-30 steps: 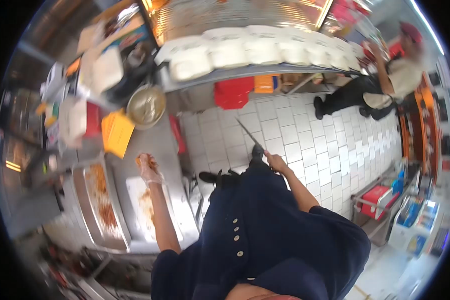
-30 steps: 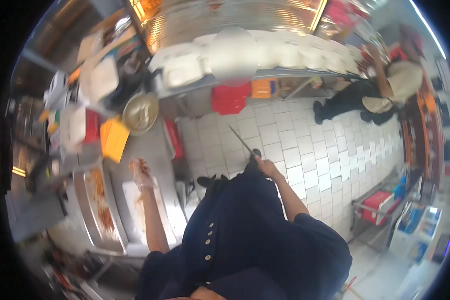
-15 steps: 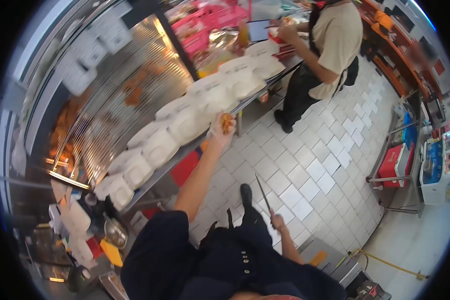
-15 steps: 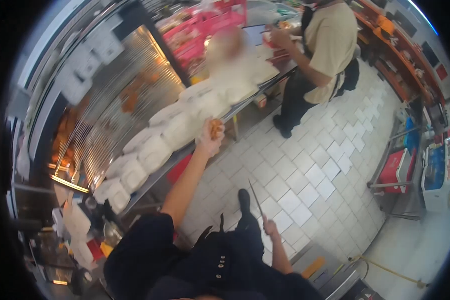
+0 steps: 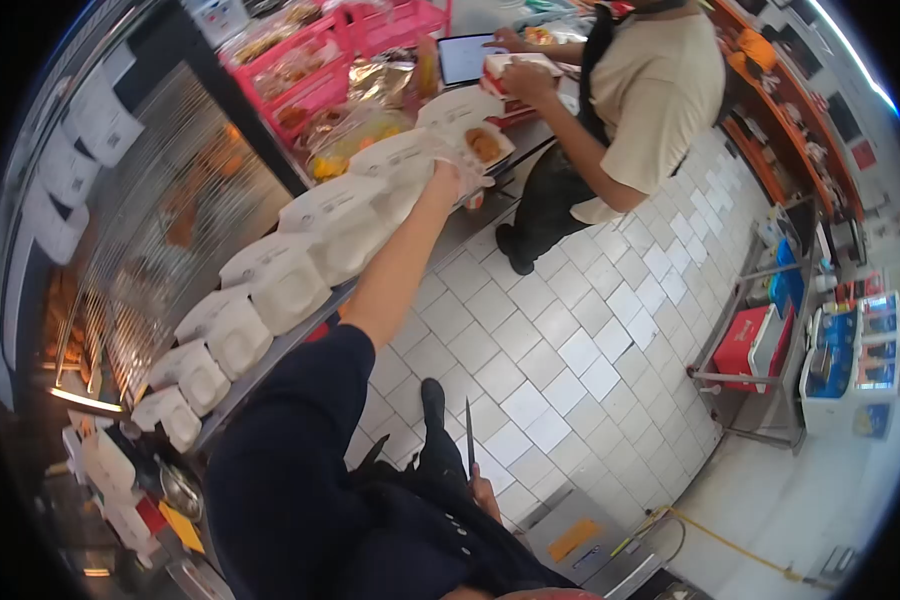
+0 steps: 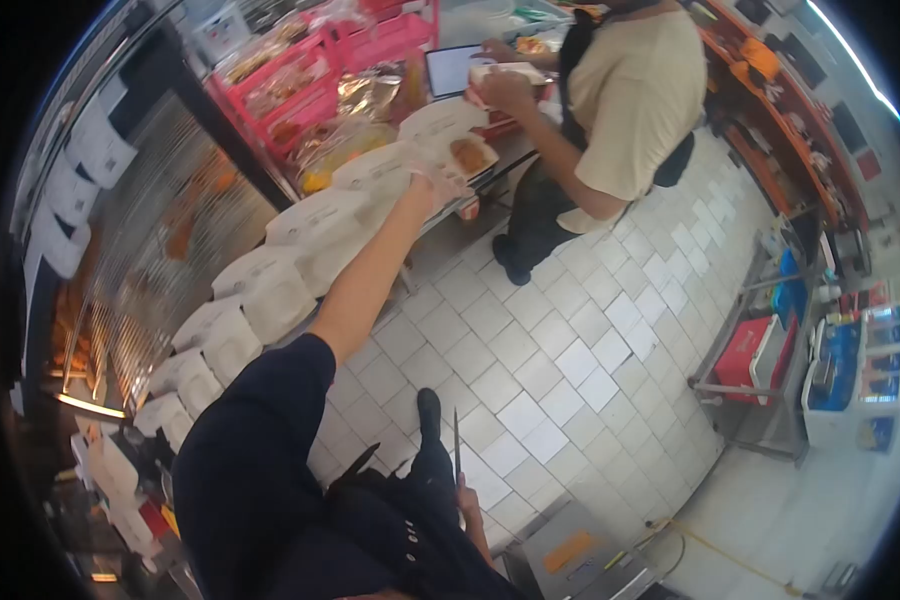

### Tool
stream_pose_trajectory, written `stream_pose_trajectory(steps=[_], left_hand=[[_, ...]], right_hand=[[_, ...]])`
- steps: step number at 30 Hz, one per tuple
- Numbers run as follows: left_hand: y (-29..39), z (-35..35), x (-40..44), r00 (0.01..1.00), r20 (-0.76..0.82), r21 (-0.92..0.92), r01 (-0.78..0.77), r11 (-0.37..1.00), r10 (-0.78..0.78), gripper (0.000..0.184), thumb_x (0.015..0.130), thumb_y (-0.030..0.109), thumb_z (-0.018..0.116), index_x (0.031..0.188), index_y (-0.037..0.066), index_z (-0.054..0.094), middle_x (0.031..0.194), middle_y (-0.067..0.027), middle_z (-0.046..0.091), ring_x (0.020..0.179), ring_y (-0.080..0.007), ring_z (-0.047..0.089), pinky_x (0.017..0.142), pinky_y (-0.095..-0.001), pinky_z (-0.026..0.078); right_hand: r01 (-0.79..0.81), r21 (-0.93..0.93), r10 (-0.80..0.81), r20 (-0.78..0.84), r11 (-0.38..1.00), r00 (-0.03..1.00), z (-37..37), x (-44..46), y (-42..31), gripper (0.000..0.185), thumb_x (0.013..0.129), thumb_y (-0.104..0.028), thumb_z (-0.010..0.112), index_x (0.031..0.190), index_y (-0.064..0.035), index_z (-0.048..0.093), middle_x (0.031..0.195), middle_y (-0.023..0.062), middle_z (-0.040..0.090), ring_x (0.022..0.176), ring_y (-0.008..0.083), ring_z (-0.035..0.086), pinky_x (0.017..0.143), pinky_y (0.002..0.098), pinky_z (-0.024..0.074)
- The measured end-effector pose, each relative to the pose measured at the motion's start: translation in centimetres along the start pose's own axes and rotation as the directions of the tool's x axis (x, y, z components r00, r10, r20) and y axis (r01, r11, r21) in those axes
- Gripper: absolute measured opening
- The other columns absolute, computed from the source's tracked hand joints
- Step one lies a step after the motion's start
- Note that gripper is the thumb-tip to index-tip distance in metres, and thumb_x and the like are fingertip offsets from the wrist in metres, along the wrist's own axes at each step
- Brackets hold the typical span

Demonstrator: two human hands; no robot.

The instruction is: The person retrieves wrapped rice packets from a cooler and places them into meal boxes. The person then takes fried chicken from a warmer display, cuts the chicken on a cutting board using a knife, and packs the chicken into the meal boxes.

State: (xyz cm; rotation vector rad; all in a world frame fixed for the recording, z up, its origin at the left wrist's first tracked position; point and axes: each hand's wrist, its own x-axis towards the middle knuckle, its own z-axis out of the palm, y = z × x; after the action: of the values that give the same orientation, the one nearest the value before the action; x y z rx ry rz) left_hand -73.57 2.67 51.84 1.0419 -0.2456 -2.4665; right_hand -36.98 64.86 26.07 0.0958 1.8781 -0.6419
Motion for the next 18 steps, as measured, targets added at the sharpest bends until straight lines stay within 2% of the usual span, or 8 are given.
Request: stream_pose_trajectory(steps=[3,6,7,9,11,13,16,18], left_hand=[[0.7,-9.4,-4.9,0.937,0.35,0.122,-0.048,0.991,0.002,0.07,0.1,0.063,0.041,0.133,0.002,0.055,0.131,-0.0186,0.062,0.117,-0.0339,0.06,0.105,-0.0498,0.043],[1.7,-23.8,-16.1,0.923,0.161,0.583,-0.375,0.721,0.35,0.06,0.102,0.057,0.044,0.115,0.003,0.067,0.112,-0.0127,0.072,0.101,-0.025,0.067,0.096,-0.0419,0.05],[2.7,-29.4,-20.3,0.849,0.139,0.74,-0.431,0.517,0.509,0.058,0.103,0.054,0.045,0.108,0.003,0.07,0.104,-0.0107,0.074,0.095,-0.0218,0.069,0.09,-0.0393,0.052],[5.6,-45.5,-29.4,0.719,0.527,0.791,-0.219,-0.572,0.454,0.042,0.106,0.044,0.042,0.107,0.01,0.065,0.096,-0.0135,0.07,0.085,-0.0242,0.069,0.071,-0.0406,0.053],[2.4,-66.4,-39.2,0.434,0.196,0.98,-0.047,-0.195,0.879,0.033,0.104,0.039,0.043,0.102,0.013,0.063,0.084,-0.0128,0.065,0.075,-0.0274,0.066,0.066,-0.042,0.049],[1.0,-61.7,-58.2,0.17,-0.434,0.896,-0.016,0.443,0.885,0.038,0.104,0.04,0.041,0.098,0.01,0.063,0.078,-0.0146,0.062,0.072,-0.0312,0.063,0.066,-0.0449,0.047],[-8.3,-78.7,-77.7,-0.216,-0.433,0.577,0.68,0.453,0.875,0.045,0.097,0.048,0.052,0.099,0.005,0.065,0.086,-0.0163,0.066,0.08,-0.0342,0.064,0.072,-0.0456,0.05],[-15.4,-81.0,-87.8,-0.336,-0.451,0.39,0.759,0.521,0.827,0.051,0.091,0.052,0.061,0.101,0.003,0.067,0.095,-0.0175,0.069,0.087,-0.036,0.066,0.079,-0.0459,0.052]], right_hand=[[-0.051,0.067,0.045,0.079,0.996,0.996,-0.6,1.3,-2.1,0.09,0.09,-0.084,0.032,0.057,-0.0041,0.057,0.052,0.0095,0.053,0.045,0.0218,0.052,0.045,0.037,0.0413],[-0.162,0.033,0.157,0.114,0.986,0.981,-1.4,5.5,-2.5,0.083,0.088,-0.084,0.041,0.067,-0.005,0.058,0.055,0.0086,0.053,0.041,0.02,0.049,0.038,0.0349,0.0379],[-0.057,-0.14,0.073,0.118,0.989,0.99,-2.4,7.2,-3.2,0.089,0.091,-0.082,0.035,0.062,-0.0012,0.058,0.056,0.0125,0.057,0.045,0.0237,0.059,0.042,0.0382,0.0481],[0.08,-0.283,-0.043,0.136,0.956,0.99,-3.9,10.7,-4.5,0.08,0.093,-0.077,0.041,0.061,-0.0057,0.056,0.055,0.0086,0.054,0.043,0.0221,0.054,0.039,0.0377,0.045],[0.096,-0.419,-0.009,0.203,0.903,0.979,-4.7,10.0,-10.3,0.069,0.097,-0.071,0.042,0.064,-0.0107,0.052,0.054,0.0049,0.051,0.042,0.0178,0.049,0.037,0.0348,0.0413],[0.291,-0.565,-0.146,0.288,0.772,0.947,-4.8,14.1,-11.6,0.076,0.095,-0.075,0.039,0.063,-0.0071,0.052,0.053,0.0074,0.052,0.043,0.0186,0.051,0.037,0.0364,0.0426],[0.42,-0.778,-0.218,0.359,0.467,0.908,-0.1,8.6,-18.7,0.082,0.096,-0.075,0.038,0.06,-0.0029,0.053,0.052,0.0088,0.052,0.045,0.0192,0.053,0.039,0.0379,0.0425],[0.566,-0.752,-0.307,0.48,0.339,0.822,4.3,5.8,-20.0,0.082,0.098,-0.071,0.037,0.062,0.0003,0.052,0.05,0.0087,0.049,0.044,0.0203,0.049,0.043,0.0392,0.0411]])
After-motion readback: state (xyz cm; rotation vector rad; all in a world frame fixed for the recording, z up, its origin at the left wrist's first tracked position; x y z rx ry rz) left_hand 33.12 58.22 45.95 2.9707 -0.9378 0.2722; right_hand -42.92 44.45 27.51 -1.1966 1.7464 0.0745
